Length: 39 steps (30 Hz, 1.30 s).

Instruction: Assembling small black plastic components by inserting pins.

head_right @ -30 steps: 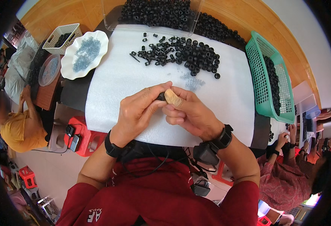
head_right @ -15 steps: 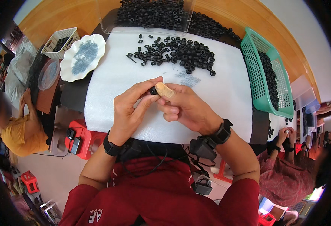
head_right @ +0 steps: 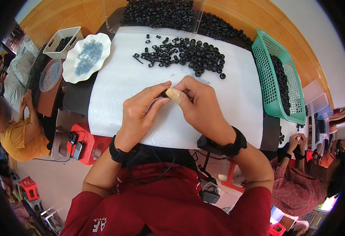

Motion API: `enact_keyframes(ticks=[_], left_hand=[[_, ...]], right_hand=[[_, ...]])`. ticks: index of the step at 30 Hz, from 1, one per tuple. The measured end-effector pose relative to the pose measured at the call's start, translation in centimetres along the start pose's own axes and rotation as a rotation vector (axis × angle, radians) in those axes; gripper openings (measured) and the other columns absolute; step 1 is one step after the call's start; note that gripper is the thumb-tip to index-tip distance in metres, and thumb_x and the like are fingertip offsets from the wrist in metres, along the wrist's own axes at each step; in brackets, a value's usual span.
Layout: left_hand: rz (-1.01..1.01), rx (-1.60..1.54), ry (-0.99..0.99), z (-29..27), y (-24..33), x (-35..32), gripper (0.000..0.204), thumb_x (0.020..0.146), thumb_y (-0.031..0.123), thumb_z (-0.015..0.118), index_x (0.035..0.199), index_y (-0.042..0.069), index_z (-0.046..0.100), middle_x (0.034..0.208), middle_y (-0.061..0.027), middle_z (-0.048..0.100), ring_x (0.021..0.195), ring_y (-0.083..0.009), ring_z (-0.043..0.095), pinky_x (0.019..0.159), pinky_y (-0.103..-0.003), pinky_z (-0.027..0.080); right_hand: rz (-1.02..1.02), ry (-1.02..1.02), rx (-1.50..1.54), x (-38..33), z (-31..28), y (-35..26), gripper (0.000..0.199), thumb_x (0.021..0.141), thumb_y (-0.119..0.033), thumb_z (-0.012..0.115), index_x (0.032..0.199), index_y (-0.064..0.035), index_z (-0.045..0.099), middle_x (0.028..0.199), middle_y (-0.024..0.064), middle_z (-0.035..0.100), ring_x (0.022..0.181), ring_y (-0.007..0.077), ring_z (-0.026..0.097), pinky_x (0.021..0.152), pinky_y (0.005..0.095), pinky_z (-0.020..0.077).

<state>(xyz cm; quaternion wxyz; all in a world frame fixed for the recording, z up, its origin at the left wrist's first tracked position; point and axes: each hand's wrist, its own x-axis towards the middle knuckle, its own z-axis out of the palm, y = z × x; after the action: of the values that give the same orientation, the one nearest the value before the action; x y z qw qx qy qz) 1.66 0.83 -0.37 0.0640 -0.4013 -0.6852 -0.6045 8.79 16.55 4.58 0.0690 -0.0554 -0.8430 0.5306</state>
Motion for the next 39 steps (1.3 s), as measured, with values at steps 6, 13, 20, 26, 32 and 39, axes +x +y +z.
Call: enact_keyframes(ticks=[6, 13, 20, 26, 32, 39], left_hand=[[0.029, 0.023, -0.022, 0.1, -0.1, 0.0, 0.030, 0.083, 0.000, 0.066, 0.113, 0.001, 0.065, 0.107, -0.0147, 0.069, 0.090, -0.0241, 0.070, 0.075, -0.031, 0.056], [0.105, 0.045, -0.001, 0.1, -0.1, 0.0, 0.028, 0.082, 0.000, 0.067, 0.110, -0.003, 0.063, 0.102, -0.0182, 0.068, 0.084, -0.0308, 0.069, 0.071, -0.034, 0.056], [0.008, -0.040, -0.014, -0.2, 0.0, -0.2, 0.030, 0.084, 0.000, 0.066, 0.114, 0.002, 0.066, 0.103, -0.0126, 0.070, 0.087, -0.0200, 0.069, 0.073, -0.027, 0.054], [0.054, -0.031, 0.002, -0.3, -0.1, -0.1, 0.029, 0.084, 0.000, 0.065, 0.113, 0.002, 0.066, 0.105, -0.0119, 0.070, 0.088, -0.0181, 0.069, 0.075, -0.027, 0.054], [0.046, -0.084, 0.020, -0.2, -0.1, 0.2, 0.027, 0.083, -0.001, 0.066, 0.110, 0.000, 0.066, 0.104, -0.0151, 0.070, 0.086, -0.0236, 0.070, 0.074, -0.030, 0.056], [-0.065, -0.165, 0.026, -0.6, -0.3, 0.6, 0.028, 0.087, 0.001, 0.064, 0.114, 0.001, 0.065, 0.102, -0.0113, 0.069, 0.090, -0.0157, 0.067, 0.077, -0.025, 0.053]], right_hand=[[0.213, -0.165, 0.262, 0.6, -1.5, -0.6, 0.027, 0.092, -0.027, 0.064, 0.089, -0.0011, 0.059, 0.074, 0.0016, 0.055, 0.059, 0.0059, 0.051, 0.050, 0.0207, 0.0442], [0.316, -0.206, 0.349, 0.5, -1.6, -1.0, 0.029, 0.092, -0.029, 0.064, 0.090, -0.0001, 0.059, 0.079, 0.0038, 0.056, 0.064, 0.0067, 0.053, 0.058, 0.0237, 0.0528], [0.234, -0.192, 0.353, 0.4, -1.3, -0.7, 0.027, 0.094, -0.026, 0.061, 0.095, 0.0012, 0.057, 0.076, 0.0009, 0.052, 0.059, 0.0054, 0.049, 0.064, 0.0285, 0.0573], [0.403, -0.322, 0.573, 1.0, -1.9, -0.1, 0.031, 0.094, -0.029, 0.060, 0.097, 0.0013, 0.056, 0.074, -0.0012, 0.048, 0.057, 0.0033, 0.046, 0.071, 0.0299, 0.0572], [0.423, -0.322, 0.673, 1.0, -1.6, -0.2, 0.032, 0.094, -0.029, 0.060, 0.098, 0.0021, 0.055, 0.073, -0.0018, 0.047, 0.056, 0.0027, 0.044, 0.072, 0.0303, 0.0574], [0.132, -0.113, 0.456, 0.9, -0.2, -0.5, 0.024, 0.095, -0.019, 0.058, 0.098, 0.0045, 0.054, 0.075, 0.0028, 0.053, 0.062, 0.0055, 0.051, 0.062, 0.0278, 0.0590]])
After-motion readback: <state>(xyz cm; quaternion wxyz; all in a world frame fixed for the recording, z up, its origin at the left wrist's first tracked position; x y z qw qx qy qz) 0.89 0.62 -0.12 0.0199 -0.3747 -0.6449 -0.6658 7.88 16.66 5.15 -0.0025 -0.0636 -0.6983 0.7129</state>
